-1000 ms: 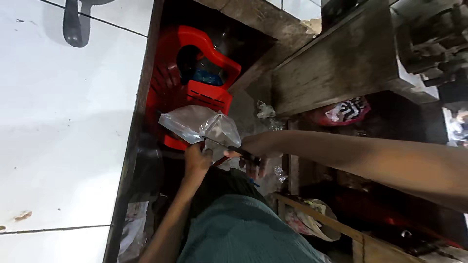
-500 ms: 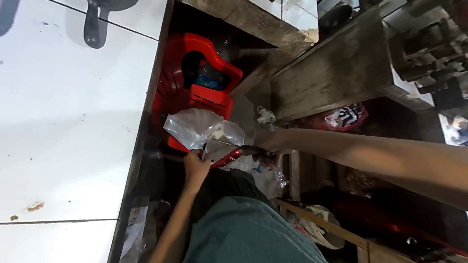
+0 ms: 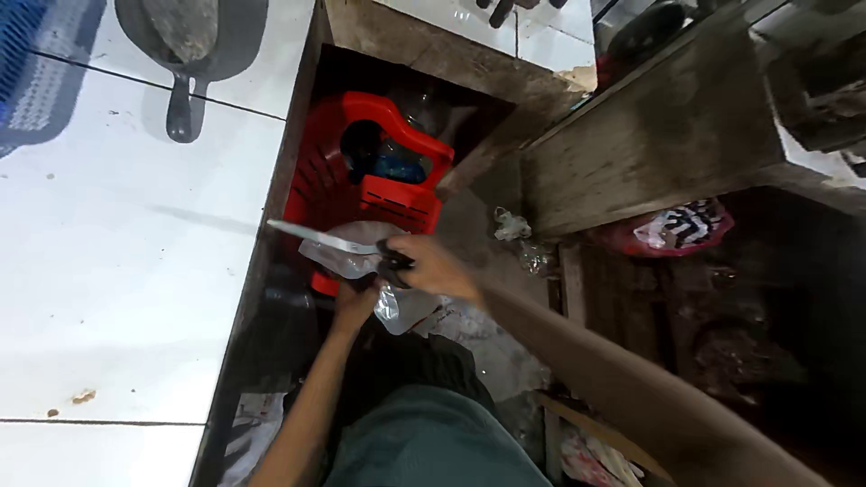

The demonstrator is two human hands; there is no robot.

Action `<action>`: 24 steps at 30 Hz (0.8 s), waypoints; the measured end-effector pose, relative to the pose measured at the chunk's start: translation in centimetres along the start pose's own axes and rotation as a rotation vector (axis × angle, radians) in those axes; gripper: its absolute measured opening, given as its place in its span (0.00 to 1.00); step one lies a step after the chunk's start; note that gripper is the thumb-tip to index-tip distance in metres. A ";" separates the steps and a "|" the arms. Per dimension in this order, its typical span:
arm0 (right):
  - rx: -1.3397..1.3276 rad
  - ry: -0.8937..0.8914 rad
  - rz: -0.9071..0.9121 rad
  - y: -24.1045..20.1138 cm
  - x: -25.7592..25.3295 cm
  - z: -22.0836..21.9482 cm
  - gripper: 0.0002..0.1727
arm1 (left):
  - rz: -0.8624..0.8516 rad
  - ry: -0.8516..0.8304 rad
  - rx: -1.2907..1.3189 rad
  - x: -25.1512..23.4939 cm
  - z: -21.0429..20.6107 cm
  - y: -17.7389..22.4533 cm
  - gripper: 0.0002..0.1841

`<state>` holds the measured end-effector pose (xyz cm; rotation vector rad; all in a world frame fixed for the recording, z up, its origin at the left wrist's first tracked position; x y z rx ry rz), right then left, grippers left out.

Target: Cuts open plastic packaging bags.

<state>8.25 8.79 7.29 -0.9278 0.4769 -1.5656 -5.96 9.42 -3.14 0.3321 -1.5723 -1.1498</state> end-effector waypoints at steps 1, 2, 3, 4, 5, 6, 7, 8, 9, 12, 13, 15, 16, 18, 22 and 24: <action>0.058 -0.028 -0.029 0.8 -1.3 -1.1 0.13 | -0.003 0.037 -0.011 -0.3 -0.1 -0.2 0.10; 0.120 -0.073 -0.060 1.6 -2.3 -2.1 0.14 | 0.013 0.071 -0.023 -0.5 -0.2 -0.4 0.11; 0.170 -0.120 -0.084 2.4 -3.0 -3.0 0.16 | 0.022 0.102 -0.028 -0.6 -0.2 -0.9 0.11; 0.212 -0.157 -0.098 3.2 -3.3 -3.6 0.18 | 0.020 0.127 -0.030 -0.7 -0.2 -1.3 0.10; 0.249 -0.173 -0.098 3.7 -3.5 -3.9 0.19 | 0.011 0.138 -0.030 -0.7 -0.2 -1.6 0.10; 0.285 -0.184 -0.096 4.0 -3.6 -3.9 0.20 | 0.003 0.134 -0.031 -0.7 -0.1 -1.7 0.10; 0.313 -0.185 -0.086 4.2 -3.7 -3.7 0.20 | -0.014 0.128 -0.039 -0.7 -0.1 -1.7 0.10; 0.328 -0.189 -0.078 4.4 -3.8 -3.5 0.20 | -0.032 0.128 -0.064 -0.7 -0.2 -1.7 0.09; 0.335 -0.200 -0.080 4.6 -4.0 -3.2 0.19 | -0.044 0.128 -0.103 -0.8 -0.2 -1.7 0.10; 0.322 -0.182 -0.042 5.9 -5.2 -1.6 0.19 | -0.086 0.099 -0.242 -0.8 -0.2 -0.8 0.11; 0.293 -0.153 -0.009 6.7 -5.7 -1.2 0.18 | -0.101 0.089 -0.286 -0.8 -0.1 -0.3 0.11; 0.209 -0.128 0.062 7.9 -6.8 -0.6 0.17 | -0.122 0.077 -0.348 -0.7 0.0 0.5 0.11; 0.172 -0.135 0.097 8.3 -7.5 -0.4 0.17 | -0.126 0.069 -0.352 -0.5 0.2 0.5 0.10; 0.108 -0.151 0.171 8.6 -8.7 0.4 0.15 | -0.170 0.059 -0.325 0.5 1.1 0.5 0.08; 0.052 -0.289 0.199 8.2 -10.1 1.2 0.12 | -0.233 0.112 -0.261 2.1 1.7 0.0 0.05; 0.058 -0.386 0.141 7.6 -9.8 1.5 0.11 | -0.180 0.128 -0.183 2.3 1.7 -0.6 0.06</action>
Point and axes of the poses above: each hand's wrist, its own x-axis away from the middle knuckle, its own z-axis out of the back of the hand, y = z × x, the point moved 5 cm from there along -x, towards the middle knuckle, and after that the axes turned 4 degrees about y, right-handed, at the moved point
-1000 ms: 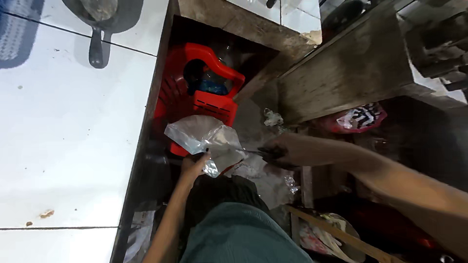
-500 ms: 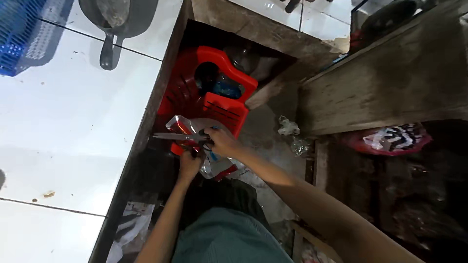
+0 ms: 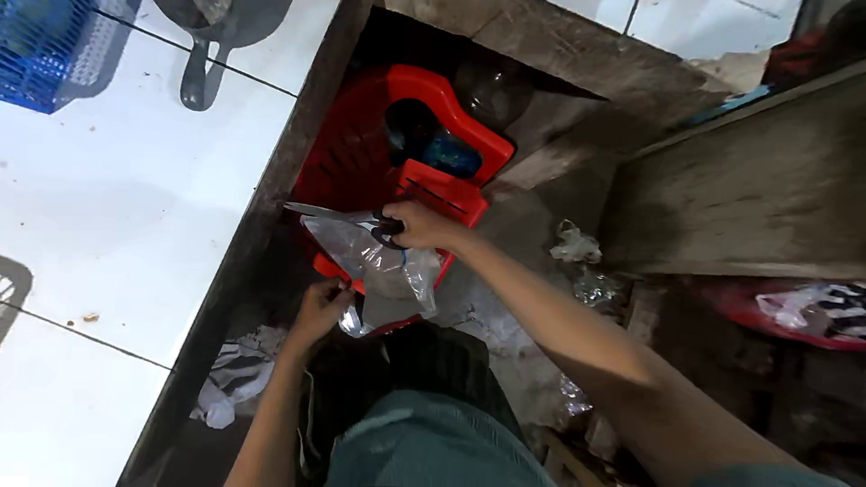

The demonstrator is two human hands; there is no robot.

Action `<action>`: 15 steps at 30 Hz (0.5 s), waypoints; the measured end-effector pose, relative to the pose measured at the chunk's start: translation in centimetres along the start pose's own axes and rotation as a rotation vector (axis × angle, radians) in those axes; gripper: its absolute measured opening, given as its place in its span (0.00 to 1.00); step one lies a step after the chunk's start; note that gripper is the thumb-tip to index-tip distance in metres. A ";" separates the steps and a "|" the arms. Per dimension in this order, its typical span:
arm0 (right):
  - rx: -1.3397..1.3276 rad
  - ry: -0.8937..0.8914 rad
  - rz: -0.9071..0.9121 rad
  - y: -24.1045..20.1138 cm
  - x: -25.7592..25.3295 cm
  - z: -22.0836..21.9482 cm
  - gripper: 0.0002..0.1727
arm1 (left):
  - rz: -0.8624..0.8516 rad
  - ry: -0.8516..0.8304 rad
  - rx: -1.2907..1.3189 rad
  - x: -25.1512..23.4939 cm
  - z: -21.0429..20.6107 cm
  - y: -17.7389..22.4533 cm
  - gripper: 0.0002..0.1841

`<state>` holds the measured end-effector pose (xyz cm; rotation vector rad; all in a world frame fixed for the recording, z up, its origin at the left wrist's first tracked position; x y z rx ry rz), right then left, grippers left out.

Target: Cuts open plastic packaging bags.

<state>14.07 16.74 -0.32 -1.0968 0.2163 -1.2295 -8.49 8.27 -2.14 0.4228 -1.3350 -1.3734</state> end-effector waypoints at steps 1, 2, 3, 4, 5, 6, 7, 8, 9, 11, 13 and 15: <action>-0.024 -0.032 -0.038 -0.3 0.6 0.1 0.11 | 0.060 0.004 0.032 0.3 -0.1 -0.4 0.06; -0.071 -0.037 -0.073 -0.5 1.3 0.2 0.09 | 0.134 0.007 0.038 0.6 -0.2 -0.5 0.06; -0.153 -0.010 -0.095 -0.7 2.2 0.5 0.09 | 0.202 0.011 0.023 0.7 -0.3 -0.3 0.06; -0.256 0.044 -0.106 -0.8 3.3 0.9 0.08 | 0.245 0.012 -0.002 0.6 -0.5 0.1 0.06; -0.391 0.099 -0.126 -1.1 4.5 1.2 0.09 | 0.254 0.003 -0.023 0.4 -0.7 0.4 0.07; -0.546 0.137 -0.163 -1.6 6.1 1.4 0.10 | 0.241 -0.013 -0.026 0.1 -0.8 0.8 0.10; -0.706 0.157 -0.206 -2.1 7.8 1.3 0.12 | 0.221 -0.026 -0.014 -0.2 -0.8 1.2 0.16; -0.845 0.154 -0.236 -2.6 9.7 1.2 0.14 | 0.205 -0.017 -0.011 -0.7 -1.0 1.5 0.21; -0.948 0.148 -0.251 -3.2 11.5 0.8 0.16 | 0.215 0.004 -0.025 -1.2 -1.2 2.0 0.26; -0.983 0.148 -0.242 -4.2 15.2 0.3 0.19 | 0.195 0.068 -0.076 -2.0 -1.3 2.6 0.25; -0.871 0.121 -0.226 -4.2 18.5 -0.5 0.21 | 0.221 0.051 -0.110 -2.5 -1.2 3.1 0.21; -0.657 0.050 -0.333 -4.5 20.9 -1.4 0.21 | 0.212 -0.001 -0.131 -2.7 -1.0 3.2 0.17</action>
Point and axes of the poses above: each hand's wrist, its own x-axis away from the middle knuckle, its own z-axis out of the back of the hand, y = z × x, the point moved 5 cm from there along -x, towards the middle knuckle, and after that the axes turned 4 degrees about y, right-handed, at the moved point
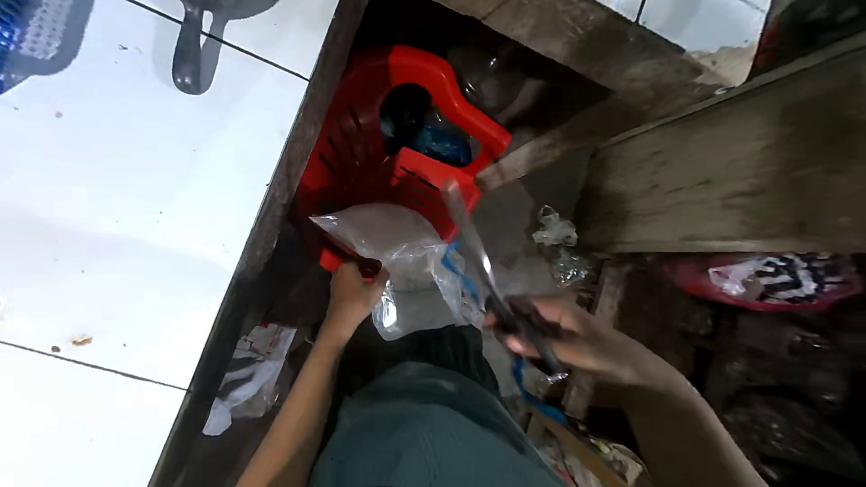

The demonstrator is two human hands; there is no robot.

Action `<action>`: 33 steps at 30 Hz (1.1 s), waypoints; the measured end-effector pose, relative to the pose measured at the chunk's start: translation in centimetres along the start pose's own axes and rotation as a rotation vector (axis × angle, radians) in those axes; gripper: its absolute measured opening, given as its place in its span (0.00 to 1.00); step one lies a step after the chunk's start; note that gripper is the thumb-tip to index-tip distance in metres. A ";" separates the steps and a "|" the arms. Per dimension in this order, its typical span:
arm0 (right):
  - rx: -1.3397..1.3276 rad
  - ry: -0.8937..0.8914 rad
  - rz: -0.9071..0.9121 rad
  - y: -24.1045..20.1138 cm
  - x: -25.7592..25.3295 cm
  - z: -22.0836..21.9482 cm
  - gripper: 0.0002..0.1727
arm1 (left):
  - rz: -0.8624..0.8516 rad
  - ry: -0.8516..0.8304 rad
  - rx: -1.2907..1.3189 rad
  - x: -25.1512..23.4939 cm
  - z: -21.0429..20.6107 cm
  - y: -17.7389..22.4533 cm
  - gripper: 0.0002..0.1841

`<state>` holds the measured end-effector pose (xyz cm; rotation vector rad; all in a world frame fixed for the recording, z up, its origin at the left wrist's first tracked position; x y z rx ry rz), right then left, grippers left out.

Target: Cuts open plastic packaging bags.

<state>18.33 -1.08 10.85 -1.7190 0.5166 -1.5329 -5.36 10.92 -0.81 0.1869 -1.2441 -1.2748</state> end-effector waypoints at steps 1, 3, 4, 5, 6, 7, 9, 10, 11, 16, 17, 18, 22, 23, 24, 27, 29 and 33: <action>0.108 -0.040 -0.093 0.4 1.0 -0.4 0.20 | -0.017 -0.029 -0.004 0.0 0.2 -0.2 0.15; 0.310 -0.103 -0.300 1.0 1.7 -1.3 0.21 | -0.062 -0.075 0.008 -0.1 0.5 -0.7 0.12; 0.381 -0.132 -0.369 1.4 1.5 -1.8 0.22 | -0.086 -0.082 0.011 0.0 0.7 -1.0 0.11; 0.433 -0.154 -0.410 1.8 1.0 -2.1 0.22 | -0.109 -0.082 0.016 -0.1 0.9 -1.4 0.11; 0.464 -0.178 -0.433 1.9 0.4 -2.5 0.22 | -0.126 -0.085 0.023 -0.1 1.0 -1.8 0.10; 0.485 -0.196 -0.443 1.9 -0.4 -2.8 0.23 | -0.142 -0.086 0.035 -0.3 1.0 -2.2 0.09; 0.498 -0.214 -0.458 1.6 -2.0 -3.4 0.23 | -0.174 -0.100 0.073 -0.5 1.0 -2.7 0.08; 0.493 -0.210 -0.476 1.4 -2.8 -3.6 0.23 | -0.192 -0.100 0.090 -0.6 1.0 -3.0 0.08; 0.491 -0.203 -0.488 1.3 -3.4 -3.6 0.23 | -0.208 -0.094 0.107 -0.9 0.9 -3.3 0.07; 0.399 -0.253 -0.508 0.4 -5.7 -3.6 0.24 | -0.256 -0.082 0.131 -1.4 0.7 -3.4 0.07; 0.389 -0.260 -0.503 0.3 -5.8 -3.4 0.23 | -0.254 -0.090 0.139 -1.4 0.7 -3.3 0.07; 0.380 -0.259 -0.500 0.2 -5.8 -3.2 0.23 | -0.251 -0.099 0.150 -1.3 0.7 -3.3 0.07; 0.340 -0.230 -0.610 0.3 -5.7 -2.9 0.23 | -0.248 -0.097 0.178 -1.4 0.7 -3.5 0.06; 0.333 -0.219 -0.618 0.3 -5.8 -2.9 0.23 | -0.247 -0.097 0.179 -1.5 0.7 -3.6 0.06; 0.319 -0.205 -0.615 0.4 -5.9 -2.9 0.23 | -0.245 -0.097 0.181 -1.5 0.7 -3.6 0.06; 0.291 -0.203 -0.590 0.6 -6.2 -3.0 0.23 | -0.243 -0.089 0.187 -1.7 0.8 -3.7 0.06; 0.277 -0.196 -0.573 0.7 -6.4 -3.1 0.23 | -0.240 -0.084 0.199 -1.7 0.9 -3.8 0.05; 0.334 -0.144 -0.540 0.3 -6.5 -4.2 0.24 | -0.199 -0.086 0.207 -1.6 0.7 -3.9 0.05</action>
Point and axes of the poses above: each hand's wrist, its own x-axis away from the middle knuckle, its own z-axis out of the back of the hand, y = z × x, the point moved 5 cm from there along -x, towards the middle knuckle, and after that the axes turned 4 degrees about y, right-handed, at the moved point
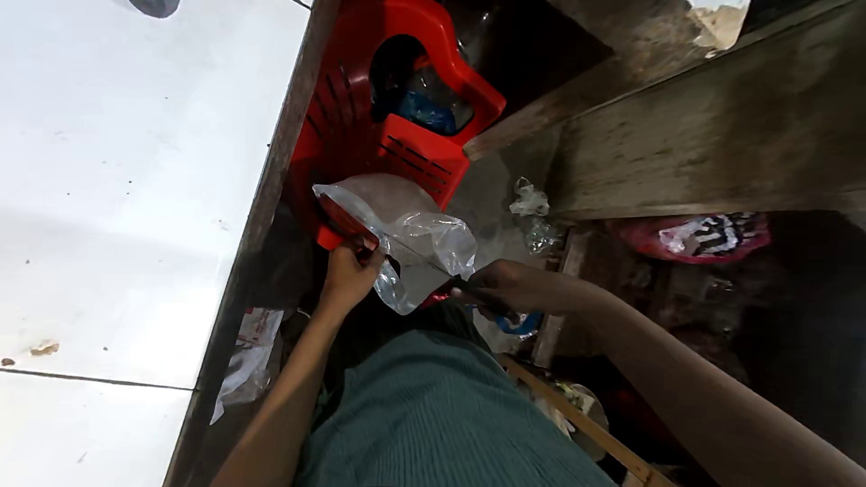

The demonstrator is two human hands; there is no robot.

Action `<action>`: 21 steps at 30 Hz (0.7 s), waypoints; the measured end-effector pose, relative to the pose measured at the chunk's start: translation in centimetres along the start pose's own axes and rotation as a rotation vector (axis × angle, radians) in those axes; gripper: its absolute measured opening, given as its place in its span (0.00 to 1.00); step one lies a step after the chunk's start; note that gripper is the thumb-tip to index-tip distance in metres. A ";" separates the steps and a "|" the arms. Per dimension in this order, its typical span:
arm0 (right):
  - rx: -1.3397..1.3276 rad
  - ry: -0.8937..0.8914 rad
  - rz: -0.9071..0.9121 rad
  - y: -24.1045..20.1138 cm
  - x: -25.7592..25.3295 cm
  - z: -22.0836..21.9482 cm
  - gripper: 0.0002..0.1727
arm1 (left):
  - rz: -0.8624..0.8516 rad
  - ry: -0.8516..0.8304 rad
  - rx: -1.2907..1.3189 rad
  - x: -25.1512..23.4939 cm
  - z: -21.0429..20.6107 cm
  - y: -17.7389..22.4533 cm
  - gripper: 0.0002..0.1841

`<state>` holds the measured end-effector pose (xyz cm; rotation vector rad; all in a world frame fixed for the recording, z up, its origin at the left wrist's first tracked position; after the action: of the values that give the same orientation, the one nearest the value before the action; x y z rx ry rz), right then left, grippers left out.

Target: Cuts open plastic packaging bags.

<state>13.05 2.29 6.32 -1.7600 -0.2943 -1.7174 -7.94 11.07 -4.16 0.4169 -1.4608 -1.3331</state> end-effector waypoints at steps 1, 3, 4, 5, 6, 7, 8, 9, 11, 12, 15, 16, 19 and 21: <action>0.034 0.012 0.002 -0.2 -0.1 -0.3 0.25 | 0.010 0.000 0.000 0.1 -0.1 0.0 0.05; 0.092 0.023 -0.006 -0.4 -0.6 -0.6 0.27 | 0.015 0.005 0.017 0.2 -0.3 0.0 0.05; 0.109 0.022 -0.006 -0.4 -1.0 -0.7 0.27 | 0.014 0.012 0.029 0.2 -0.3 -0.1 0.05; 0.100 0.013 -0.003 -0.4 -1.2 -0.6 0.27 | 0.017 0.017 0.042 0.2 -0.2 -0.1 0.05; 0.066 0.007 0.007 -0.4 -1.3 -0.5 0.27 | 0.020 0.020 0.059 0.3 -0.2 -0.1 0.05; 0.022 0.000 0.016 -0.2 -1.3 -0.5 0.26 | 0.024 0.020 0.085 0.3 -0.2 -0.1 0.04; -0.027 -0.011 0.006 0.2 -1.2 -0.4 0.26 | 0.024 0.020 0.117 0.4 -0.3 -0.2 0.04; -0.070 -0.021 -0.009 0.7 -1.0 -0.4 0.26 | 0.025 0.020 0.152 0.5 -0.5 -0.4 0.03; -0.115 -0.022 -0.009 1.8 -0.8 -0.4 0.25 | 0.051 0.030 0.236 0.6 -0.8 -0.9 0.03; -0.114 -0.019 -0.014 1.9 -0.8 -0.5 0.25 | 0.067 0.033 0.260 0.6 -0.8 -1.1 0.03; -0.026 0.008 -0.018 1.1 -0.8 -0.8 0.26 | 0.078 0.027 0.264 0.5 -0.7 -1.1 0.03; -0.007 0.014 -0.025 0.8 -0.8 -0.9 0.27 | 0.075 0.025 0.268 0.5 -0.7 -1.0 0.03; -0.056 0.018 -0.055 0.3 -0.5 -1.4 0.26 | 0.052 0.049 0.285 0.6 -0.7 -1.1 0.05; -0.178 0.036 -0.036 0.5 -0.2 -2.5 0.26 | 0.068 0.066 0.299 0.8 -0.9 -1.2 0.04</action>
<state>11.32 0.51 5.84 -1.8570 -0.1623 -1.8473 -7.95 9.59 -5.04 0.5932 -1.6090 -1.0402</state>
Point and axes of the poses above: each hand's wrist, its own x-axis away from the middle knuckle, its own z-axis out of the back of the hand, y = z × x, the point moved 5 cm from there along -x, towards the middle knuckle, and after that the axes turned 4 degrees about y, right-handed, at the moved point
